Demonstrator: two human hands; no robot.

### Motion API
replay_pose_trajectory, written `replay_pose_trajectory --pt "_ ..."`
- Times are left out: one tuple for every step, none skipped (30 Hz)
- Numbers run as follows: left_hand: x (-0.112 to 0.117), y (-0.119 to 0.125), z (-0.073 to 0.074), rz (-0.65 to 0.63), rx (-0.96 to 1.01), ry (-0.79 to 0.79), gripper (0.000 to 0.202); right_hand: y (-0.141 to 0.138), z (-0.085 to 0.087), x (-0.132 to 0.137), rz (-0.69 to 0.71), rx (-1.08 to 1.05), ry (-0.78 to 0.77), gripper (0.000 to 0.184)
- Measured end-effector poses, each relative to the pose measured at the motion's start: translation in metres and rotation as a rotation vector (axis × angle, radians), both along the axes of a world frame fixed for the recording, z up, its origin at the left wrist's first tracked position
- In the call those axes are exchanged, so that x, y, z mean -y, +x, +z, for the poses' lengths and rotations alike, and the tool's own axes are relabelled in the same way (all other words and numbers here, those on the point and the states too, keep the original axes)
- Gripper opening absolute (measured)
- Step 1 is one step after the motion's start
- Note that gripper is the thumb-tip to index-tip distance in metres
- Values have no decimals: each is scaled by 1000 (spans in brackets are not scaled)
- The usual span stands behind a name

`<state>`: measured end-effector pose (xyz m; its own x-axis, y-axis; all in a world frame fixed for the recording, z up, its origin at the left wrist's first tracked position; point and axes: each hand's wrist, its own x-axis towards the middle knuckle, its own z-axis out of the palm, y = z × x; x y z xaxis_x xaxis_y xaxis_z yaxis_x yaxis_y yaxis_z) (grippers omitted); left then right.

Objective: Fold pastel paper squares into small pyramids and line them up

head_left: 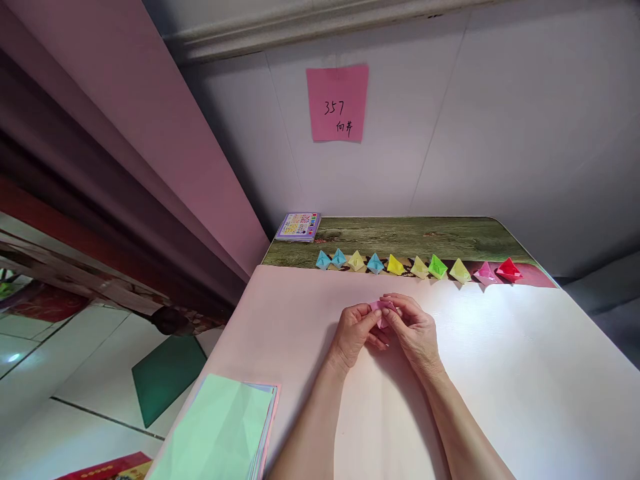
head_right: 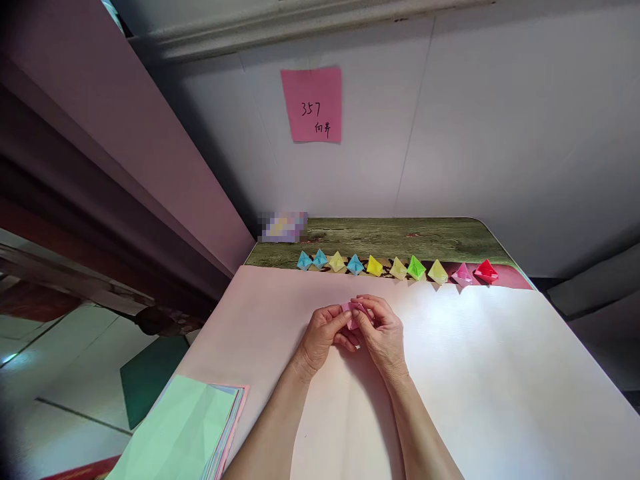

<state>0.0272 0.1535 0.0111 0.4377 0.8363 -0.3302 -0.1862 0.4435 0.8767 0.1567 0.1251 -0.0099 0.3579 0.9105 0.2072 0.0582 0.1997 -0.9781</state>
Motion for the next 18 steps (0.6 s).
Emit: replay_pose_trajectory --pt "0 0 0 11 -1 -5 43 0 1 0 3 -3 0 15" --pt "0 0 0 26 -1 -8 43 -1 1 0 7 0 0 14" --pt "0 0 -1 40 1 -11 43 -1 2 0 12 6 0 14" --pt "0 1 -1 53 6 -13 42 -1 3 1 21 16 -1 13" --pt "0 1 -1 64 15 -16 41 -1 3 1 32 27 0 14" --pt "0 0 -1 71 27 -19 41 -1 4 2 46 36 2 14" --pt "1 0 -1 76 43 -25 40 -1 4 2 61 46 2 15" --pt "1 0 0 83 61 -32 40 -1 5 3 75 59 0 15" --pt "1 0 0 91 81 -41 39 -1 5 3 91 77 -5 16" --pt "0 -1 0 98 103 -50 38 -1 6 4 105 97 -13 17" --pt "0 -1 1 105 126 -60 37 0 7 5 119 119 -20 19" --pt "0 -2 1 115 148 -72 37 0 7 5 135 141 -26 20" --pt "-1 -2 1 127 171 -83 37 0 8 6 152 158 -28 22" --pt "-1 -3 2 143 192 -95 38 0 9 7 167 169 -25 24" --pt "-2 -3 2 156 211 -105 41 1 9 7 180 175 -21 25" --pt "-2 -4 3 164 225 -110 44 1 10 8 190 178 -16 27" --pt "-2 -4 3 160 229 -107 46 1 11 8 193 179 -11 28" --pt "-2 -5 3 142 224 -95 47 1 11 8 191 180 -8 29"
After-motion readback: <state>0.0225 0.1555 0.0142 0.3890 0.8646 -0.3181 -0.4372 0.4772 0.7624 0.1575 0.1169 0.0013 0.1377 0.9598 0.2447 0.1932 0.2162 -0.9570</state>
